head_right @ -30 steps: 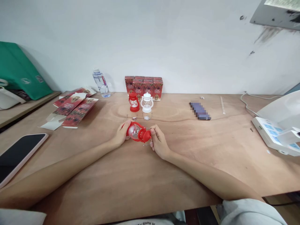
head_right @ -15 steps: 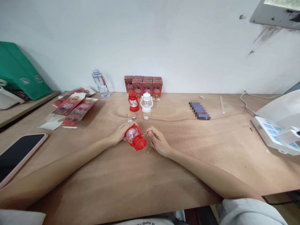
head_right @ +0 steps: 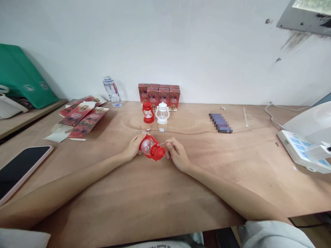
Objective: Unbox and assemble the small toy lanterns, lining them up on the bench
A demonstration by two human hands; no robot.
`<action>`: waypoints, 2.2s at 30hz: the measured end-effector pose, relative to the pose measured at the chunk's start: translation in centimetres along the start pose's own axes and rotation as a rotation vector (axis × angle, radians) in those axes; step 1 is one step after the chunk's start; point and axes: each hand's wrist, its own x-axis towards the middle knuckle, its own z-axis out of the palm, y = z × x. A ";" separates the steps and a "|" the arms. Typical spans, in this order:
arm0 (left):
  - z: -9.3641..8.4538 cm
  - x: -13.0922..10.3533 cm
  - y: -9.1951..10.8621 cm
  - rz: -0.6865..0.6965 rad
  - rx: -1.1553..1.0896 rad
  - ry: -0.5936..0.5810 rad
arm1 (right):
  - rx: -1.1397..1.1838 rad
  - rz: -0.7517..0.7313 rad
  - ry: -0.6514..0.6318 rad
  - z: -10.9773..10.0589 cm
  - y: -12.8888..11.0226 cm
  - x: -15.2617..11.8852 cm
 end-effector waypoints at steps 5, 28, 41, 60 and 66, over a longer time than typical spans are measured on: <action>-0.2 0.1 -0.1 0.018 0.011 -0.035 | -0.020 -0.009 -0.045 -0.1 0.1 -0.1; -0.4 -0.3 -0.6 0.105 0.061 -0.196 | -0.125 -0.062 -0.216 -1.0 -1.1 -0.4; -0.9 -1.1 -0.5 0.329 -0.069 -0.274 | -0.705 -0.800 -0.249 -1.4 -5.4 -0.5; -0.5 -0.7 -0.7 0.024 -0.171 -0.334 | -0.827 -0.191 0.275 -7.9 2.0 4.9; -0.4 -0.7 -0.6 0.020 -0.191 -0.312 | -1.184 -0.151 -0.007 -8.5 4.8 5.8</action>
